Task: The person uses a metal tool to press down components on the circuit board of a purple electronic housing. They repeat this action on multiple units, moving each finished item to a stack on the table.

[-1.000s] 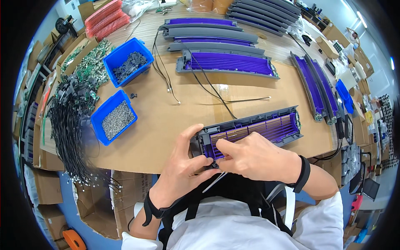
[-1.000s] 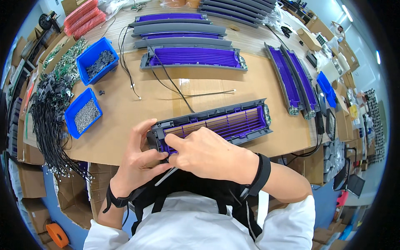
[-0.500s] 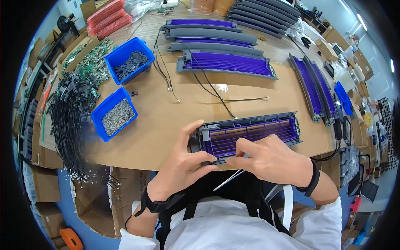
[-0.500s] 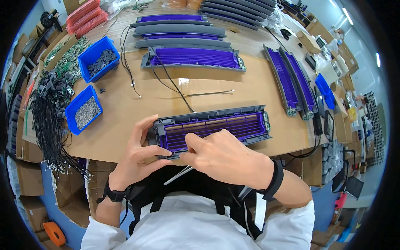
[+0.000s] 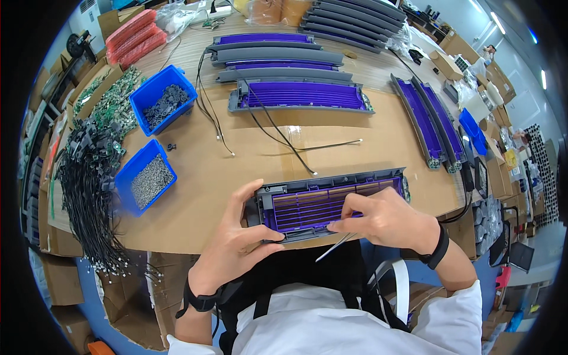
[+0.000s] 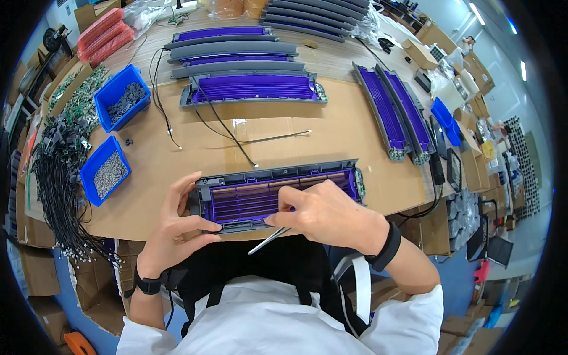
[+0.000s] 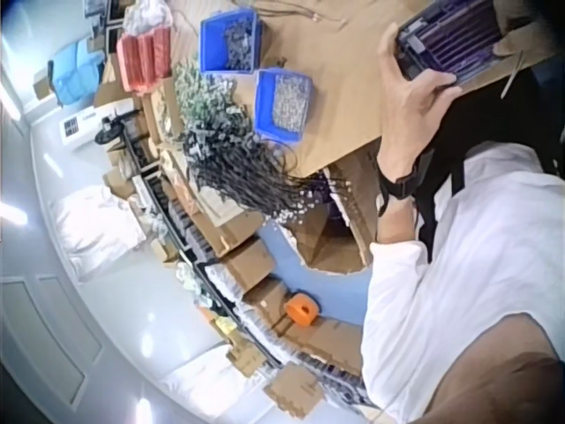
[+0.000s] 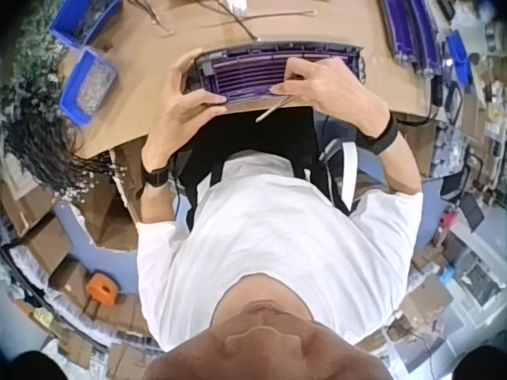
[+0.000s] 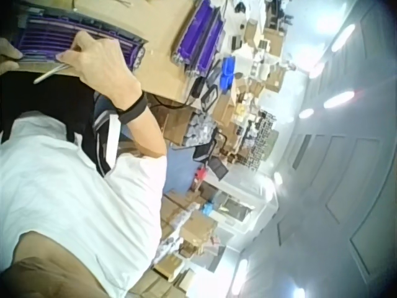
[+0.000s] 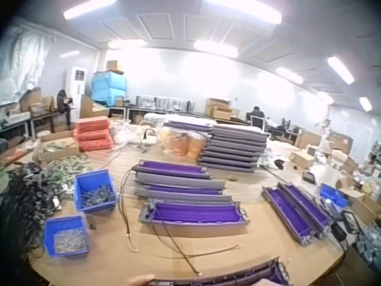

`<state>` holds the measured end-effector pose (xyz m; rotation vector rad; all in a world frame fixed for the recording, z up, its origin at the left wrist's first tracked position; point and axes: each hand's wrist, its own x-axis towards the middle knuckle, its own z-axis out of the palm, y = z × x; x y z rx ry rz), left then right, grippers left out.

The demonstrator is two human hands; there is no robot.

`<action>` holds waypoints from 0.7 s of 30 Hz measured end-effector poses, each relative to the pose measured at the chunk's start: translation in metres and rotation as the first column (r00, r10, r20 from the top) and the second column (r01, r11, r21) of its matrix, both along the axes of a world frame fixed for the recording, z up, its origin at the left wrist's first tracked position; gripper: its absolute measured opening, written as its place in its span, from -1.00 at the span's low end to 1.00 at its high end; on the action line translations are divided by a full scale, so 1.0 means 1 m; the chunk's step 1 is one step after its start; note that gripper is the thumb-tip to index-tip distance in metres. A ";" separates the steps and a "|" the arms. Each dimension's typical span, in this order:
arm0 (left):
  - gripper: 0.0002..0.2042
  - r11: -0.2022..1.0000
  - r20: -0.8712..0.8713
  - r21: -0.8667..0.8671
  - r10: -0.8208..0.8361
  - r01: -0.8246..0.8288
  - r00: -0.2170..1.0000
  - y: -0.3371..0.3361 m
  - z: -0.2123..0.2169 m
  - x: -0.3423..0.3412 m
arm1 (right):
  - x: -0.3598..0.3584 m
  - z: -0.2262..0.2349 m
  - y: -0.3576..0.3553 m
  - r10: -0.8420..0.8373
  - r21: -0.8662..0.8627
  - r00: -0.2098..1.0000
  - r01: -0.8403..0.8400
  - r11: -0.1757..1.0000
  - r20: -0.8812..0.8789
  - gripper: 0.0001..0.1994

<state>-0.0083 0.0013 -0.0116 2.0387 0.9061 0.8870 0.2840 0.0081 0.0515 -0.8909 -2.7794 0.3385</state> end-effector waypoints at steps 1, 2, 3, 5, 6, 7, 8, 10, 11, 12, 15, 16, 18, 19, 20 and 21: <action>-0.77 1.000 -0.003 -0.004 -0.010 0.010 1.000 0.001 0.000 -0.001 | -0.001 0.000 -0.001 -0.004 -0.009 1.000 0.004 1.000 -0.006 -0.69; -0.77 1.000 -0.007 -0.009 -0.019 0.019 1.000 0.002 0.001 -0.002 | -0.002 -0.001 -0.001 -0.006 -0.018 1.000 0.006 1.000 -0.011 -0.69; -0.77 1.000 -0.014 -0.014 -0.024 0.024 1.000 0.003 0.001 -0.003 | -0.003 -0.002 -0.001 -0.006 -0.029 1.000 0.005 1.000 -0.021 -0.69; -0.78 0.999 -0.011 -0.032 -0.035 0.035 0.999 0.004 0.000 -0.006 | -0.005 -0.004 0.001 0.009 -0.114 0.998 -0.015 0.993 -0.054 -0.68; -0.78 0.998 -0.011 -0.041 -0.038 0.038 0.999 0.003 0.001 -0.008 | -0.006 -0.005 0.002 0.018 -0.156 0.997 -0.029 0.987 -0.073 -0.68; -0.78 0.999 -0.023 -0.036 -0.037 0.037 0.999 0.003 0.002 -0.010 | -0.008 -0.005 0.001 0.009 -0.150 0.998 -0.018 0.989 -0.064 -0.69; -0.78 0.999 -0.034 -0.031 -0.037 0.036 0.999 0.003 0.003 -0.011 | -0.010 -0.004 0.000 -0.001 -0.143 0.998 -0.007 0.990 -0.056 -0.70; -0.78 0.999 -0.051 -0.014 -0.035 0.035 0.998 0.003 0.005 -0.012 | -0.014 -0.005 -0.001 -0.020 -0.107 0.999 0.017 0.994 -0.031 -0.73; -0.79 0.999 -0.057 0.000 -0.034 0.034 0.998 0.003 0.005 -0.012 | -0.017 -0.006 -0.003 -0.030 -0.076 0.999 0.029 0.997 -0.017 -0.75; -0.79 0.999 -0.061 0.014 -0.034 0.035 0.998 0.003 0.006 -0.012 | -0.020 -0.006 -0.004 -0.042 -0.046 0.999 0.042 0.998 0.000 -0.76; -0.78 0.997 -0.130 0.076 0.009 0.001 0.991 0.001 0.009 -0.011 | -0.027 -0.007 -0.009 -0.089 -0.015 0.995 0.090 0.996 0.047 -0.79; -0.78 0.997 -0.131 0.077 0.033 -0.023 0.991 0.000 0.010 -0.011 | -0.028 -0.008 -0.009 -0.096 -0.017 0.995 0.096 0.995 0.027 -0.78; -0.79 0.994 -0.135 0.079 0.084 -0.074 0.987 -0.003 0.011 -0.011 | -0.029 -0.013 -0.008 -0.105 -0.022 0.994 0.105 0.994 -0.014 -0.76; -0.78 0.986 -0.148 0.129 0.121 -0.102 0.981 -0.006 0.012 -0.010 | -0.029 -0.012 -0.007 -0.108 -0.038 0.993 0.107 0.994 -0.037 -0.74; -0.76 0.975 -0.160 0.179 0.158 -0.129 0.974 -0.009 0.014 -0.009 | -0.029 -0.011 -0.007 -0.112 -0.054 0.992 0.108 0.993 -0.059 -0.73; -0.74 0.962 -0.169 0.226 0.193 -0.153 0.967 -0.011 0.015 -0.006 | -0.029 -0.011 -0.006 -0.117 -0.073 0.990 0.111 0.991 -0.080 -0.72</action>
